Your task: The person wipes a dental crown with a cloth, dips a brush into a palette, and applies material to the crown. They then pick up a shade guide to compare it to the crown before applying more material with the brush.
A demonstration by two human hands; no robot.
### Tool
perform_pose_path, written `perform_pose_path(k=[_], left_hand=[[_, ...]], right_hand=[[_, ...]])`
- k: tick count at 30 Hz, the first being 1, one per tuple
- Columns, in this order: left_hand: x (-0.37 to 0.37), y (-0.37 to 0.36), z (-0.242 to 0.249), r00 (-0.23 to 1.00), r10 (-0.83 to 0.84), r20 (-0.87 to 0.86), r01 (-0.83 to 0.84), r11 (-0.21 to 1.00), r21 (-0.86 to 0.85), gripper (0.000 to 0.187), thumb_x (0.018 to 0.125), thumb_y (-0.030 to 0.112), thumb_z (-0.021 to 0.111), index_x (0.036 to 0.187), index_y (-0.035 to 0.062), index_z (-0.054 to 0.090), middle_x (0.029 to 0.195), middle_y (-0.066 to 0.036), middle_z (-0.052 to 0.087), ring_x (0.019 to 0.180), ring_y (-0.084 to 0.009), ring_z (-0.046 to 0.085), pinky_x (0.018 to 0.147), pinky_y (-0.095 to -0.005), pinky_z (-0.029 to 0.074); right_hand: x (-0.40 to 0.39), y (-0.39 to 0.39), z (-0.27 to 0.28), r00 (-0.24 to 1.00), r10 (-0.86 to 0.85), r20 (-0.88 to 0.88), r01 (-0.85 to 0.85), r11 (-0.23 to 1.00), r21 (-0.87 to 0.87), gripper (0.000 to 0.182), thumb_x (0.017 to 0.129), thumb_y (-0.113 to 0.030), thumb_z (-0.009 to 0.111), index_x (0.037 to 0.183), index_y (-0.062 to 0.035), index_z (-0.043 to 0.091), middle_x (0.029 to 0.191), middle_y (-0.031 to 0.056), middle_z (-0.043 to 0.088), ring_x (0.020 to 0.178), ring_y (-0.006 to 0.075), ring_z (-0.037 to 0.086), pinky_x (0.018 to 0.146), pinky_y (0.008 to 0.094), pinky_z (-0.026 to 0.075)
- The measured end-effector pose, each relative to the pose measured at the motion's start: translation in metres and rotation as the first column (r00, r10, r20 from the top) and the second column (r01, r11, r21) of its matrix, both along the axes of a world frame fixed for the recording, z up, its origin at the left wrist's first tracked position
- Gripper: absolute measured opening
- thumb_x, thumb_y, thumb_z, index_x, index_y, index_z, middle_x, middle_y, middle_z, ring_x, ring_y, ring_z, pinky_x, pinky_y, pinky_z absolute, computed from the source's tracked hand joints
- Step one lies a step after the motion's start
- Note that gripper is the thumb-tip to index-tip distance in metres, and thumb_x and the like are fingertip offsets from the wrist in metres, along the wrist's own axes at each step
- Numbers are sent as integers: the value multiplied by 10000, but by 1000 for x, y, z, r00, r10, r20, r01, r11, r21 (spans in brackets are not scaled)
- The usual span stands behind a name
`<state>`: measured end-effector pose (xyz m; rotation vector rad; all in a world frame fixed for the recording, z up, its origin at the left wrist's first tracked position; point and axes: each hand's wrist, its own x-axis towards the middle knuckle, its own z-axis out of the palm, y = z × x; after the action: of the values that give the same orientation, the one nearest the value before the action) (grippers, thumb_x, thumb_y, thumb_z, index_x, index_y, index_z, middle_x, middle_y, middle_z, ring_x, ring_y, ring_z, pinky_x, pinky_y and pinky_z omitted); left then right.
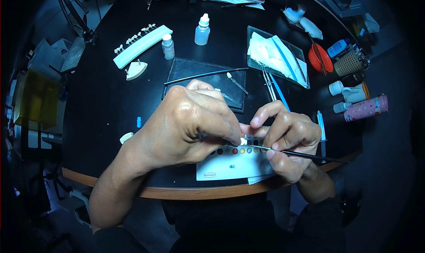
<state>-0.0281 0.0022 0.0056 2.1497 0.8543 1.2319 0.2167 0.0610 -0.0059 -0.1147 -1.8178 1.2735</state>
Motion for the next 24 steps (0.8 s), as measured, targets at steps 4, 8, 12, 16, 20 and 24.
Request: perform_pose_path(k=[4,8,12,16,20,24], left_hand=[[0,0,-1,1000,3,8,-2,1000,-7,205,682,10,864,848,128,846,834,1,798,750,-114,691,795,-310,468],[0,0,0,1000,0,9,0,1000,-19,204,679,9,866,841,129,844,834,2,799,749,-112,689,801,-312,467],[0,-1,0,1000,5,7,-5,1000,-14,201,683,14,876,841,135,843,835,5,800,748,-110,689,804,-313,466],[1,0,0,1000,11,-3,-11,1000,-7,197,688,22,885,841,139,843,834,8,800,748,-107,689,804,-313,466],[0,-1,0,1000,11,-1,-11,1000,-12,200,686,18,883,840,140,843,834,8,799,748,-110,687,806,-312,465],[1,-1,1,1000,10,4,-10,1000,-7,202,687,12,878,842,137,843,840,8,798,748,-113,685,807,-311,464]], right_hand=[[0,1,2,1000,6,16,-7,1000,15,133,670,29,681,639,-43,574,690,107,676,937,354,737,849,470,632],[1,1,0,1000,-3,17,2,1000,18,134,675,23,684,637,-46,575,682,105,674,932,352,738,844,464,630],[0,-1,-1,1000,-22,7,22,1000,8,132,675,14,687,633,-47,577,674,104,672,921,349,738,842,456,627],[0,0,0,1000,-8,5,8,1000,8,133,673,11,689,631,-47,577,672,103,671,912,347,737,842,449,625],[0,1,1,1000,2,13,-2,1000,30,138,673,10,690,629,-50,574,672,101,671,909,347,736,839,444,623],[0,1,1,1000,-1,12,1,999,41,138,676,8,690,630,-50,574,672,102,671,908,348,736,836,447,622]])
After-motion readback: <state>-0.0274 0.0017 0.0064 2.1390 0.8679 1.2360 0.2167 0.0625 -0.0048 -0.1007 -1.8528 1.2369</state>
